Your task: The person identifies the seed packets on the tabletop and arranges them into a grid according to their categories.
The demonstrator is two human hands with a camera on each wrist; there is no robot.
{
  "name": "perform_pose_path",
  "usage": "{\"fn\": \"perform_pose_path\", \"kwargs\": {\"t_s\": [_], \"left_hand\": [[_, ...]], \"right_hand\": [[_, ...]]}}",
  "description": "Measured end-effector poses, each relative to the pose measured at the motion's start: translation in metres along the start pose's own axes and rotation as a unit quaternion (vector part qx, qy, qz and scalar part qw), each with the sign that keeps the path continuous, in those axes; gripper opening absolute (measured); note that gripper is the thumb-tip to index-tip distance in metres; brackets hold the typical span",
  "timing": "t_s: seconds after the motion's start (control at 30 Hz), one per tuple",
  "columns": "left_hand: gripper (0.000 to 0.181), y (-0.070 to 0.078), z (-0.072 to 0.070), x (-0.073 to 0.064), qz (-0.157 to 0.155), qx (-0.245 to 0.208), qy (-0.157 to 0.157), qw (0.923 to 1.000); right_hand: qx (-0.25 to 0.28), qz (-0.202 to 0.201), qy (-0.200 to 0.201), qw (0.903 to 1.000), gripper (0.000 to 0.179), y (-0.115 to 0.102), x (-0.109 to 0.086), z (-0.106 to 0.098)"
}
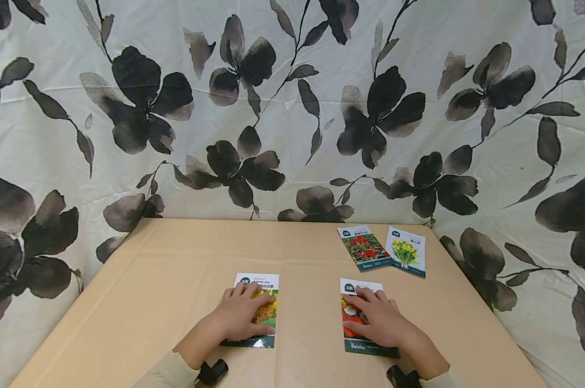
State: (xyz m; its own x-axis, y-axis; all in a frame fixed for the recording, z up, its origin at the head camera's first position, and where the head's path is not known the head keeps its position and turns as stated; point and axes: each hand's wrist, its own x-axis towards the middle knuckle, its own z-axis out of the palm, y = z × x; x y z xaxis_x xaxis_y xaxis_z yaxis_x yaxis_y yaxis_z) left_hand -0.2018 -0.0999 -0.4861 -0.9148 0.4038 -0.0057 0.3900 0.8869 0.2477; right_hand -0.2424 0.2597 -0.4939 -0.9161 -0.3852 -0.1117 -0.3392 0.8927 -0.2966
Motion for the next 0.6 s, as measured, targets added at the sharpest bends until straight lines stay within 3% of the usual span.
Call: {"fn": "perform_pose_path", "kwargs": {"t_s": [0.6], "left_hand": [[0.068,-0.0051,0.0027,0.0028,0.001,-0.002,-0.006,1.0000]], "right_hand": [[0.006,-0.015,-0.002,0.9999,0.068,-0.0080,0.0025,0.0011]]}}
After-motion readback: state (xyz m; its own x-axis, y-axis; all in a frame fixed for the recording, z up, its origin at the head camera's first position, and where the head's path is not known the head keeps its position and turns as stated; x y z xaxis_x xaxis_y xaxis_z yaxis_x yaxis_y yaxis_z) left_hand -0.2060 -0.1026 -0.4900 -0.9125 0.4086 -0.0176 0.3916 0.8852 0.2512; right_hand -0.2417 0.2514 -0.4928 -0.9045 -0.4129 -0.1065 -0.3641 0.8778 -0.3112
